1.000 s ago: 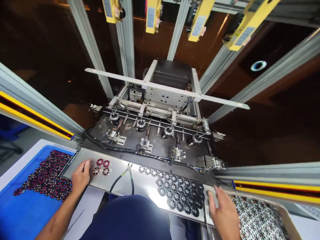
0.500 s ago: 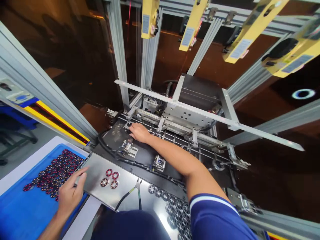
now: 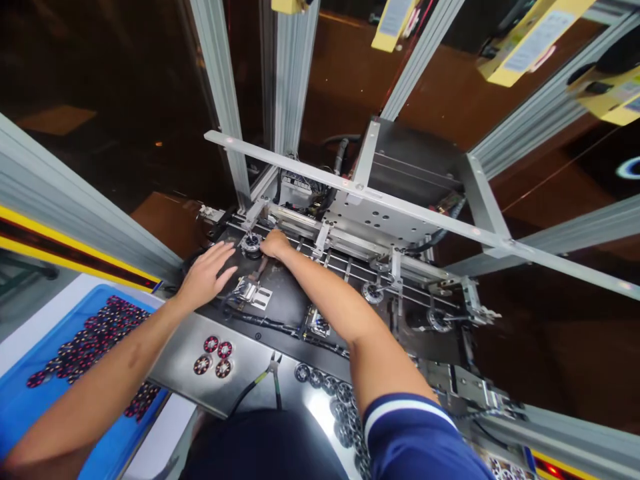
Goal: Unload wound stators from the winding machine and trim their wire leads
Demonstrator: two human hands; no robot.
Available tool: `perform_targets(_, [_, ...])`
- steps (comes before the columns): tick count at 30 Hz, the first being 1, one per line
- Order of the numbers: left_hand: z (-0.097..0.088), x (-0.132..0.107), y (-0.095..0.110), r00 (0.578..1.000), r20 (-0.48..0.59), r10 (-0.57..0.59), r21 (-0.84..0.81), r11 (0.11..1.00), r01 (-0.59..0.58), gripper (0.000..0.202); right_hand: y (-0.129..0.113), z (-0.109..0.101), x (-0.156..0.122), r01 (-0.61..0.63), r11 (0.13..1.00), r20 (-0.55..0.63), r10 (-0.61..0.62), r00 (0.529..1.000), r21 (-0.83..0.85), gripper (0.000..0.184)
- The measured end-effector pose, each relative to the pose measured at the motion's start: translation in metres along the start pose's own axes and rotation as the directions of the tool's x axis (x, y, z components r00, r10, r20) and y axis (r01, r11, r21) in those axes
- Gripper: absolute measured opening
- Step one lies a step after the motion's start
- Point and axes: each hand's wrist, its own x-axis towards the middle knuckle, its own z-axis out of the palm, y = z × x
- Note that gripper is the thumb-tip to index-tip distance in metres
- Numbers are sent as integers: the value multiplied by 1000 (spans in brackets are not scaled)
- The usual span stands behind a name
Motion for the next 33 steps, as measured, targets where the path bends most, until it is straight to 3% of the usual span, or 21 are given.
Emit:
perform_targets(3, [14,31,0,991,125,56,64,996,-64,44,-2,-4,14,-133,985,44,129,991,105,32])
perform_targets(6, [21,43,1,976,207,64,122,988,-90,47,-1,-4,15,-166,960,38,162,986,224,32])
perform_targets(11, [26,45,1,958,281,56,187,976,-112,49,-1,4,12,-110,910,77,86,993,399,31])
perform_targets(16, [27,45,2,945,325,40,239,963,-123,51,-5,7,16,-99,894,59,81,995,436,28])
perform_targets(19, [25,45,4,937,349,28,271,954,-130,52,-12,-6,5,-50,908,4,53,999,415,27])
perform_targets(22, [23,45,5,929,370,18,296,945,-136,53,-12,-30,-34,85,918,-105,-48,993,388,28])
perform_targets(25, [21,45,4,920,391,11,301,943,-139,57,13,-59,-98,257,902,-186,-203,961,346,26])
perform_targets(27, [21,45,3,915,404,11,291,947,-140,58,44,-75,-141,288,909,-203,-233,951,303,22])
perform_targets(30, [20,46,2,911,413,12,269,954,-134,59,96,-86,-178,193,954,-247,-135,960,230,17])
perform_targets(33, [16,48,4,916,401,4,257,959,-117,58,129,-81,-178,76,984,-248,-33,968,164,13])
